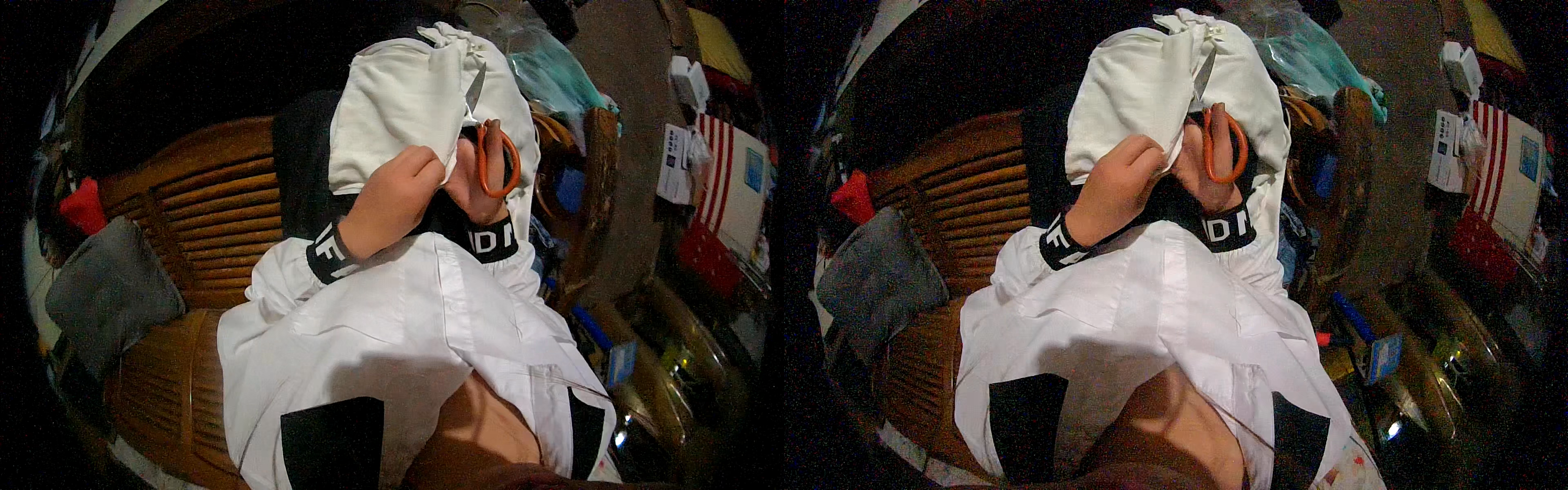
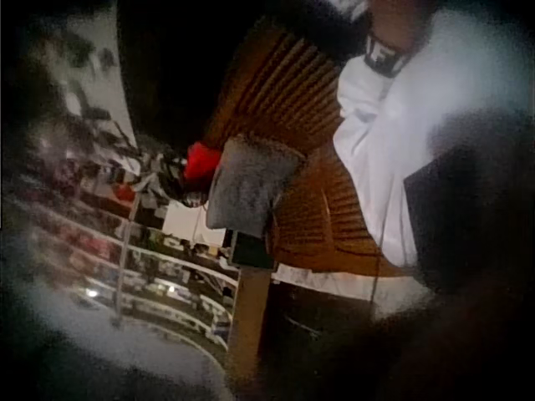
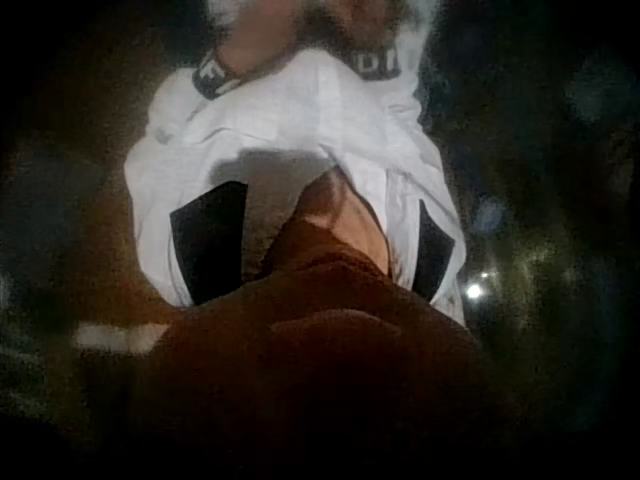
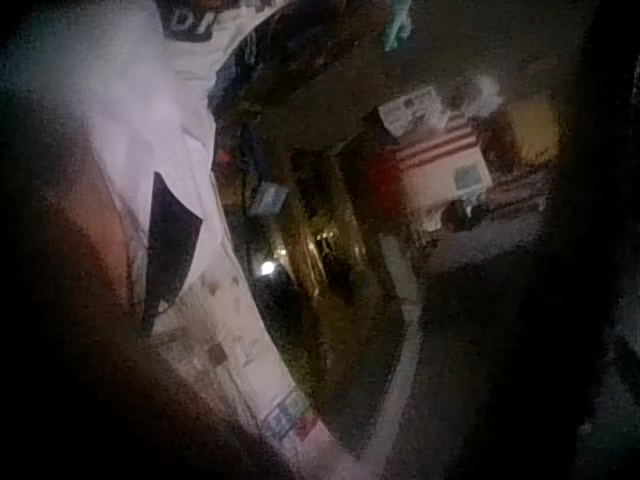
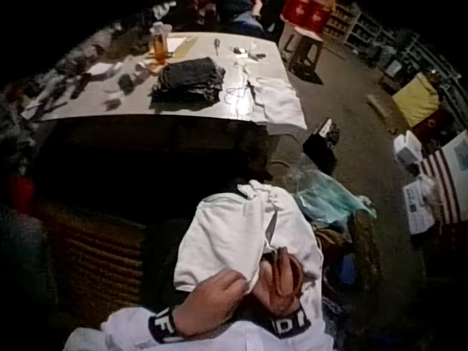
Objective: The person uses orange-handled scissors to cut a white fabric garment into smaller pieces. They repeatedly cut sections of the fabric, separate the pieces, and place them on a nearby surface. The person also handles a small black plastic clip attached to the fabric.
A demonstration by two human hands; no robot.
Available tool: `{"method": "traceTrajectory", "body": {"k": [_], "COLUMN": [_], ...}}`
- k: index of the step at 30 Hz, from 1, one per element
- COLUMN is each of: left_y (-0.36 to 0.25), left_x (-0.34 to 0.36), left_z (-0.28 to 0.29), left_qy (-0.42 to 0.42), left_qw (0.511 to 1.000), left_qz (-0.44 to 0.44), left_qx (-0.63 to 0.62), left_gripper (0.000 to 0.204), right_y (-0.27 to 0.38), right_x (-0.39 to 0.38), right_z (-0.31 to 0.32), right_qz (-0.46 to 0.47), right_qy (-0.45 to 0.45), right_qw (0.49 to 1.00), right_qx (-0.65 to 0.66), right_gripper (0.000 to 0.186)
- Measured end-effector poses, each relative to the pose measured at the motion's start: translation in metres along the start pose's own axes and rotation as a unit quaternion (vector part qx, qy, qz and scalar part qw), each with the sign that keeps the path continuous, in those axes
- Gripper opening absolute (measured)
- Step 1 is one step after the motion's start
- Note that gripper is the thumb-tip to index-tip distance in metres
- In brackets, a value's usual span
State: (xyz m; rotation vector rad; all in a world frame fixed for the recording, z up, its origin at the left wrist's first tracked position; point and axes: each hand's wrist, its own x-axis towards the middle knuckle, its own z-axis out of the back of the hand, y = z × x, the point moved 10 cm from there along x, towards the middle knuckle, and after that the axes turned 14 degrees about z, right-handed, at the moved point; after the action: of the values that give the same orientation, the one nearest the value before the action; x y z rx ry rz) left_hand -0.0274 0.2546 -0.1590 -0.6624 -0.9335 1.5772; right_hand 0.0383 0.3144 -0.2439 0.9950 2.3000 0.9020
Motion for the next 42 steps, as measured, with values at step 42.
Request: {"method": "traceTrajectory", "body": {"k": [42], "left_y": [0.017], "left_x": [-0.022], "left_z": [0.017], "left_qy": [0.092], "left_qw": [0.994], "left_qz": [0.023], "left_qx": [-0.058], "left_gripper": [0.032], "right_y": [-0.001], "right_x": [0.021], "right_z": [0.027], "right_qz": [0.012], "right_qy": [-0.167], "right_qw": [0.977], "right_qx": [-0.128], "right_gripper": [0.067]}}
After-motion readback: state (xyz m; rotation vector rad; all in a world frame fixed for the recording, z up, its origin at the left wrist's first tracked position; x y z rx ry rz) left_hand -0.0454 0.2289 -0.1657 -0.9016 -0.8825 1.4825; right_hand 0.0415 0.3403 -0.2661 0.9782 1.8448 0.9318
